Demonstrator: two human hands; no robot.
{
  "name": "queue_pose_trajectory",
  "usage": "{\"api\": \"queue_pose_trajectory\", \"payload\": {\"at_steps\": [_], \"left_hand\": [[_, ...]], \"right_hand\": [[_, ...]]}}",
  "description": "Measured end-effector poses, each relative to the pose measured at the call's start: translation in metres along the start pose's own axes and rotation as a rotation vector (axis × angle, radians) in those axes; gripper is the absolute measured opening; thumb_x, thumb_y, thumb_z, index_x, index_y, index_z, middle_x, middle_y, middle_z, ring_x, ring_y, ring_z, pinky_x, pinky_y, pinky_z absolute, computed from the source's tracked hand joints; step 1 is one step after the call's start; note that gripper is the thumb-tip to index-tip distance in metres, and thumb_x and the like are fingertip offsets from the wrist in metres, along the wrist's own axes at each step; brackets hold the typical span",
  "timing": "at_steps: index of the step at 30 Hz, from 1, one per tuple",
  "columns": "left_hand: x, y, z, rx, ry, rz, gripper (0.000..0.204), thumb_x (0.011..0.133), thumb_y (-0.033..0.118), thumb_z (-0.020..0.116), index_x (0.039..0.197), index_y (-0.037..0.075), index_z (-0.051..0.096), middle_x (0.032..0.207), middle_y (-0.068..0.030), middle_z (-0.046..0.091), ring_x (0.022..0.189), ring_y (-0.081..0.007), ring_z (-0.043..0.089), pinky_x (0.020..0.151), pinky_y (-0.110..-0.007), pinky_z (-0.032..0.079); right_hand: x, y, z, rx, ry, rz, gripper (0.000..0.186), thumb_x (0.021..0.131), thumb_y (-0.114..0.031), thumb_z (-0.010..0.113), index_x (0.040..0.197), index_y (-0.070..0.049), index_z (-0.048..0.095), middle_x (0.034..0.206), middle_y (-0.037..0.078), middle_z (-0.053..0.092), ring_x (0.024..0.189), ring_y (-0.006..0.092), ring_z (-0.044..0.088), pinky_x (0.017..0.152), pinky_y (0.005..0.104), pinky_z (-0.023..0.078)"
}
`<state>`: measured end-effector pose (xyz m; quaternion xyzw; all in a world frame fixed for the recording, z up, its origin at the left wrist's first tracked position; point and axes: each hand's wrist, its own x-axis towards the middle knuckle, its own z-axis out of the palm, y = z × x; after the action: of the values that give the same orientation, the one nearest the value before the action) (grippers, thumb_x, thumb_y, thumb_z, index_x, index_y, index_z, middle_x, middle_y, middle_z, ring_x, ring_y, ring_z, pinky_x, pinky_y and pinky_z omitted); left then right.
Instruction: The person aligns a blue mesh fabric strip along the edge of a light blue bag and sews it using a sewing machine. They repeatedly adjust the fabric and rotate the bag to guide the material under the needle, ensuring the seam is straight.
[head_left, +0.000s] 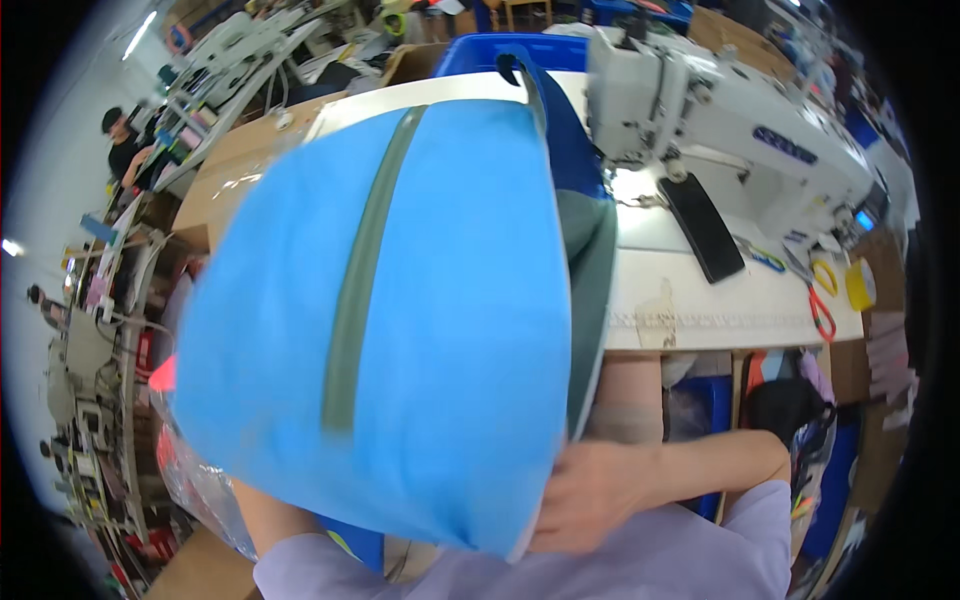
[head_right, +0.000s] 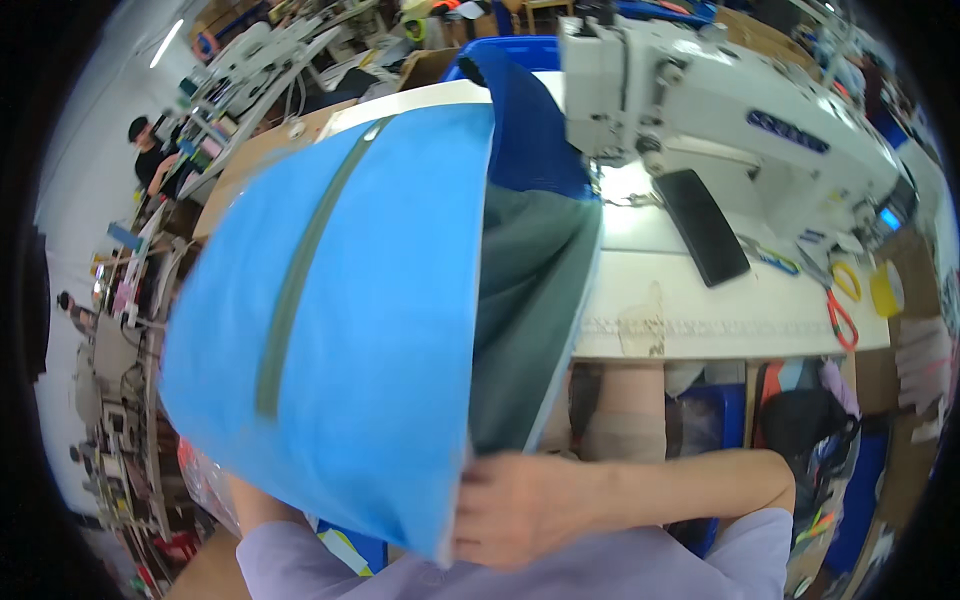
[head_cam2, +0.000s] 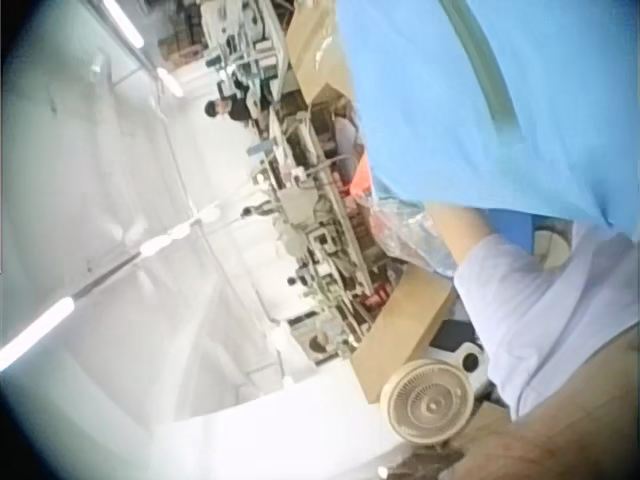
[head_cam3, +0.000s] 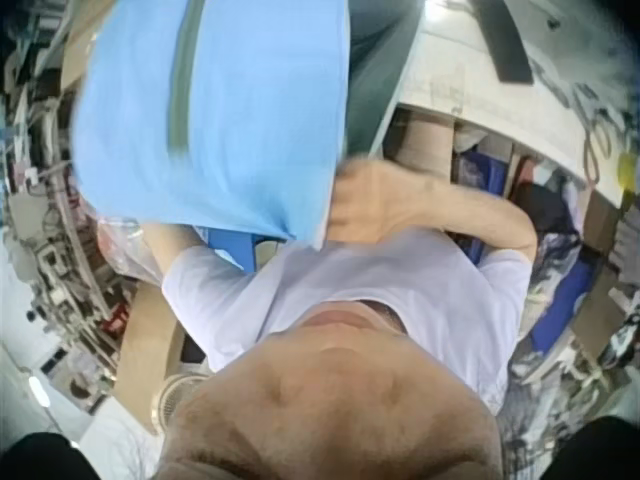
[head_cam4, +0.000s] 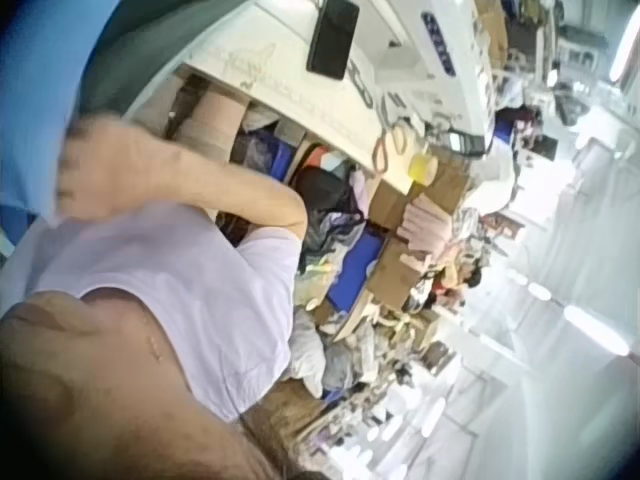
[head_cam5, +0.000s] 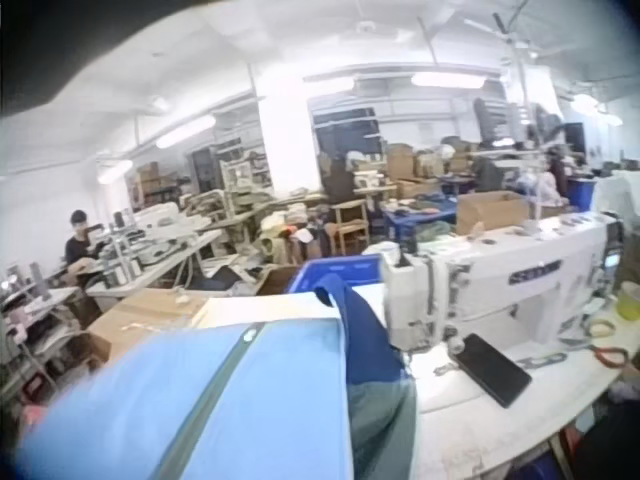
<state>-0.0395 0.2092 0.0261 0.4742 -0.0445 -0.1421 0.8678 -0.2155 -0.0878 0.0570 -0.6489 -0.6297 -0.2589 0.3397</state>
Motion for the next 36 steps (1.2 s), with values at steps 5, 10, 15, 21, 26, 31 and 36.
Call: {"api": "queue_pose_trajectory", "payload": {"at_steps": [5, 10, 15, 21, 26, 31, 36], "left_hand": [[0.051, 0.065, -0.025, 0.051, -0.154, -0.052, 0.062, 0.109, 0.047, 0.048, 0.148, -0.001, 0.051, 0.140, -0.0192, 0.064, 0.124, -0.0264, 0.064, 0.105, -0.042, 0.053], [0.056, 0.110, 0.004, 0.839, 0.090, -0.059, 0.061, 0.108, 0.044, 0.052, 0.152, 0.002, 0.051, 0.144, -0.0128, 0.063, 0.127, -0.0254, 0.062, 0.106, -0.038, 0.052], [0.022, 0.093, 0.089, 1.460, 0.283, 1.051, 0.038, 0.102, 0.017, 0.061, 0.137, 0.004, 0.065, 0.129, -0.0088, 0.071, 0.110, -0.0188, 0.067, 0.096, -0.033, 0.053], [0.059, -0.057, 0.173, 1.592, -0.349, 0.667, 0.038, 0.098, 0.012, 0.050, 0.130, -0.001, 0.068, 0.132, -0.0231, 0.068, 0.119, -0.0404, 0.066, 0.106, -0.044, 0.050], [0.178, -0.114, 0.148, 2.013, -0.097, 0.205, 0.047, 0.104, 0.027, 0.048, 0.142, 0.000, 0.057, 0.139, -0.0321, 0.054, 0.131, -0.0497, 0.051, 0.113, -0.064, 0.037], [0.199, -0.140, 0.131, 1.951, -0.229, 0.366, 0.054, 0.105, 0.038, 0.049, 0.148, 0.006, 0.049, 0.158, -0.0286, 0.037, 0.149, -0.0506, 0.030, 0.113, -0.080, 0.022], [0.172, -0.118, 0.120, 1.751, -0.261, 0.450, 0.052, 0.101, 0.032, 0.057, 0.146, 0.006, 0.051, 0.152, -0.0214, 0.044, 0.145, -0.0428, 0.038, 0.114, -0.070, 0.027]], "right_hand": [[-0.101, -0.044, 0.068, 0.005, -0.474, 0.508, 0.022, 0.086, -0.018, 0.065, 0.102, -0.002, 0.069, 0.105, 0.014, 0.065, 0.113, 0.0294, 0.061, 0.100, 0.0442, 0.052], [-0.138, -0.040, 0.074, 0.293, 0.000, 0.944, 0.042, 0.086, -0.016, 0.076, 0.123, 0.001, 0.063, 0.123, 0.018, 0.063, 0.120, 0.0316, 0.060, 0.105, 0.0445, 0.048], [-0.163, -0.008, 0.053, 0.253, 0.645, 1.551, 0.061, 0.085, -0.017, 0.083, 0.135, 0.004, 0.057, 0.133, 0.019, 0.063, 0.125, 0.0283, 0.061, 0.105, 0.0392, 0.048], [-0.132, 0.024, 0.092, 0.652, 0.646, 1.510, 0.058, 0.086, -0.027, 0.086, 0.130, 0.005, 0.064, 0.123, 0.017, 0.072, 0.111, 0.0233, 0.068, 0.095, 0.0363, 0.054], [-0.084, 0.005, 0.101, 0.990, 0.757, 1.394, 0.030, 0.096, -0.025, 0.079, 0.107, 0.003, 0.076, 0.094, 0.005, 0.077, 0.087, 0.0123, 0.068, 0.076, 0.0305, 0.054], [-0.100, 0.010, 0.109, 1.141, 0.594, 1.421, 0.032, 0.099, -0.027, 0.075, 0.096, 0.005, 0.074, 0.071, 0.003, 0.067, 0.068, 0.0072, 0.053, 0.060, 0.0307, 0.044], [-0.115, 0.001, 0.121, 1.011, 0.355, 1.450, 0.051, 0.099, -0.039, 0.073, 0.079, 0.007, 0.067, 0.056, 0.013, 0.054, 0.052, 0.0151, 0.046, 0.053, 0.0383, 0.041]]}}
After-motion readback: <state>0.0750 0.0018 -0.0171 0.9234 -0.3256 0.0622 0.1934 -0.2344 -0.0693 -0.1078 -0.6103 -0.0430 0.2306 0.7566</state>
